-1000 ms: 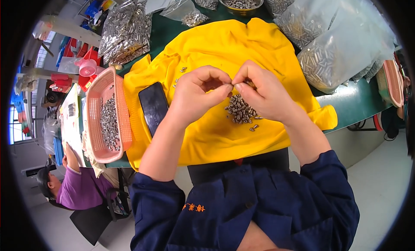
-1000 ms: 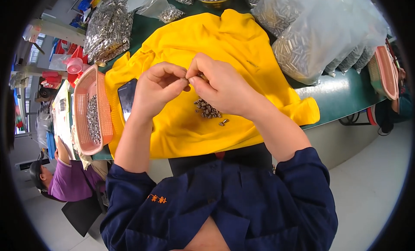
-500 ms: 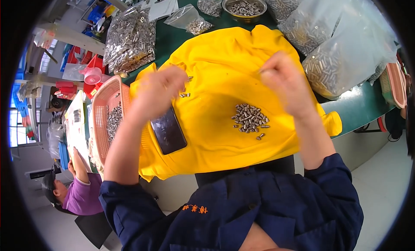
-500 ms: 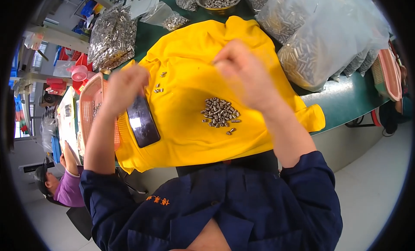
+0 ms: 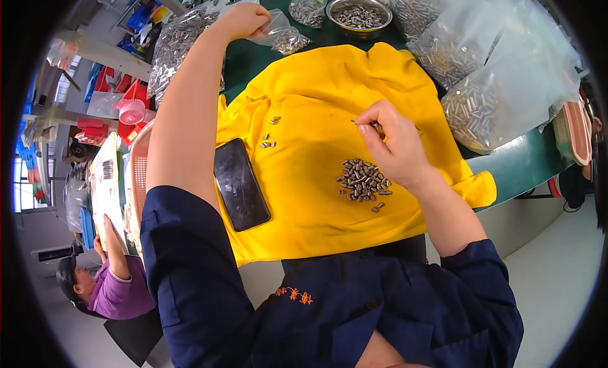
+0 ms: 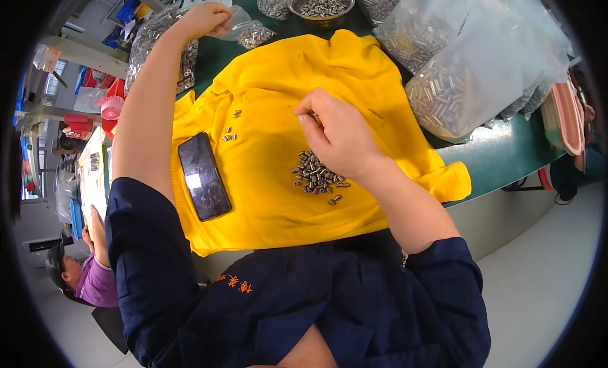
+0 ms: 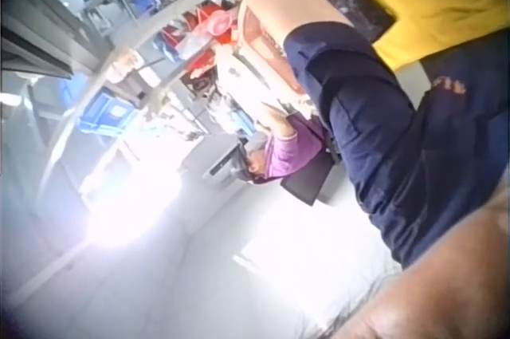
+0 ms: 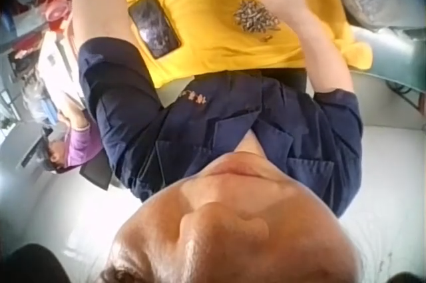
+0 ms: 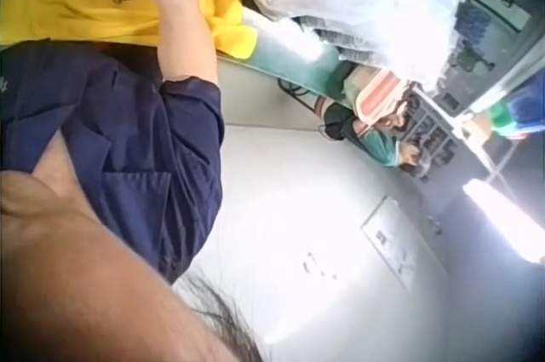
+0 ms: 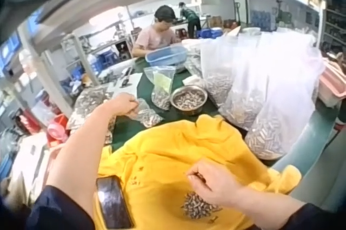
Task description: Inspecting and sorting small metal screws or bolts on a workbench.
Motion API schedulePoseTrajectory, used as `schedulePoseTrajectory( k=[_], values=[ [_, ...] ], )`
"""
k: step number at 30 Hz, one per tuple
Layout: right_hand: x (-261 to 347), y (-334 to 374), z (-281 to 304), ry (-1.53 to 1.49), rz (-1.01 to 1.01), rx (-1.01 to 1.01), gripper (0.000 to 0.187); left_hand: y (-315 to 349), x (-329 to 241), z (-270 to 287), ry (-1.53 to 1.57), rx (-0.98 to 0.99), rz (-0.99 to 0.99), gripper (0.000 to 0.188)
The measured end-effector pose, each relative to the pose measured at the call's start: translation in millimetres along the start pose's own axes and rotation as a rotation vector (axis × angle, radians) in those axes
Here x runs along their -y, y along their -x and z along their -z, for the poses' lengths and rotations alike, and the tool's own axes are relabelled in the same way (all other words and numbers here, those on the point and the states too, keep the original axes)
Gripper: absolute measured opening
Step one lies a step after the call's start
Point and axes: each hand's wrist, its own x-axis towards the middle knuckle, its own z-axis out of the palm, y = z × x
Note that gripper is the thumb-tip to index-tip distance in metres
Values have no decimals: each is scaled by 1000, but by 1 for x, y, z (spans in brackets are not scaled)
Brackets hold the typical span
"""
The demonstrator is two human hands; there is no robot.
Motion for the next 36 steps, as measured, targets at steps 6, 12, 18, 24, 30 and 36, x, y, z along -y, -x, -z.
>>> schedulePoseTrajectory(
  k=[6, 12, 18, 24, 30, 36],
  values=[
    [0, 2, 2, 35, -9, 25, 4, 0, -7, -5, -327, -130, -135, 23],
    [0, 1, -4, 4, -21, 36, 5, 21, 3, 5, -417, -330, -240, 22],
    [-7, 1, -3, -33, -9, -31, 5, 96, -10, -12, 10, -139, -134, 20],
    [3, 4, -10, -23, -65, 72, 7, 145, -13, -73, -165, 33, -202, 19],
    [-2, 5, -12, -54, -77, 52, 7, 151, -10, -96, -302, -58, -187, 14],
    [-2, 8, -11, -25, -31, 55, 5, 152, -38, -100, -492, -18, -17, 15]
  ],
)
